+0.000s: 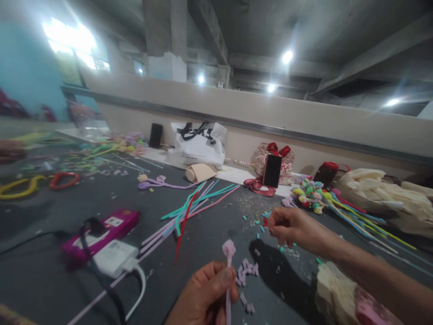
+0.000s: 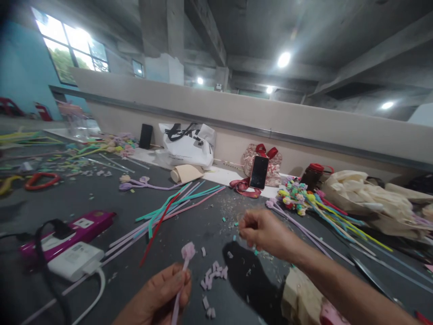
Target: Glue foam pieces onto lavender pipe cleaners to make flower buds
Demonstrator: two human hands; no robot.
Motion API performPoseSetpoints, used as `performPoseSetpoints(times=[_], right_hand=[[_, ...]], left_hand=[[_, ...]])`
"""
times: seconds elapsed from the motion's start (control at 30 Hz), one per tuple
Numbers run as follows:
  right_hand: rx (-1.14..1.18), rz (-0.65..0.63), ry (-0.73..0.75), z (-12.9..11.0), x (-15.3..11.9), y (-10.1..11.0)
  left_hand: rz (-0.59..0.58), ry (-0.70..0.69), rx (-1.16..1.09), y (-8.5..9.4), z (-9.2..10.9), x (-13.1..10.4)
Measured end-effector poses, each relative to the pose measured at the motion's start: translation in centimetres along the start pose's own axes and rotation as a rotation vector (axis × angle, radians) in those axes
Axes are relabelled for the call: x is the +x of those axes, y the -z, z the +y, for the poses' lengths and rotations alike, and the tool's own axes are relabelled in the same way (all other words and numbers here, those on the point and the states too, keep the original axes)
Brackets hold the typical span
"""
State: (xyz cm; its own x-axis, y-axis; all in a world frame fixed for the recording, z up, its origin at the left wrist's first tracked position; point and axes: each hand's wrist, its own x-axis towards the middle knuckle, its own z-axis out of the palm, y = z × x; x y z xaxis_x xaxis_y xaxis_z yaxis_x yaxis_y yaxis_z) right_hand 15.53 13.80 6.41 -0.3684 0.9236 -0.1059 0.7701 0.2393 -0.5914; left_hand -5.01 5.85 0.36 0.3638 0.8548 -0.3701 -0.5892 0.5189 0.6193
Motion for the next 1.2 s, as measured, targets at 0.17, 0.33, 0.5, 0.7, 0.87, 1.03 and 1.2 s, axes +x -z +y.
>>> performPoseSetpoints(times=[0.17, 0.33, 0.5, 0.7, 0.87, 1.03, 1.2], right_hand=[[0.33, -0.078, 0.058, 0.7, -3.6, -1.4], [0.47, -0.104, 0.146, -0.1, -6.0, -1.7], [0.716, -0.066, 0.025, -0.8, -7.5, -1.3], [0.603, 0.047, 0.055, -0.6, -8.6, -1.2], [0.268, 0.145, 0.135, -0.8, -9.5, -0.9], [0.004, 0.197, 0.221, -1.0, -10.5, -0.9], [-0.012, 0.222, 0.19, -0.6, -10.7, -1.1]], left_hand=[[-0.069, 0.005, 0.053, -0.1, -0.5, 0.8], [-0.113, 0.022, 0.096, -0.7, -1.8, 1.4], [-0.134, 0.045, 0.107, -1.8, -2.4, 1.2], [-0.181, 0.071, 0.158, -2.7, -3.4, 1.7], [-0.23, 0.081, 0.228, -2.6, -5.1, 2.8], [-0.228, 0.108, 0.312, -3.3, -5.5, 2.9], [-0.222, 0.119, 0.352, -3.9, -5.6, 2.6]])
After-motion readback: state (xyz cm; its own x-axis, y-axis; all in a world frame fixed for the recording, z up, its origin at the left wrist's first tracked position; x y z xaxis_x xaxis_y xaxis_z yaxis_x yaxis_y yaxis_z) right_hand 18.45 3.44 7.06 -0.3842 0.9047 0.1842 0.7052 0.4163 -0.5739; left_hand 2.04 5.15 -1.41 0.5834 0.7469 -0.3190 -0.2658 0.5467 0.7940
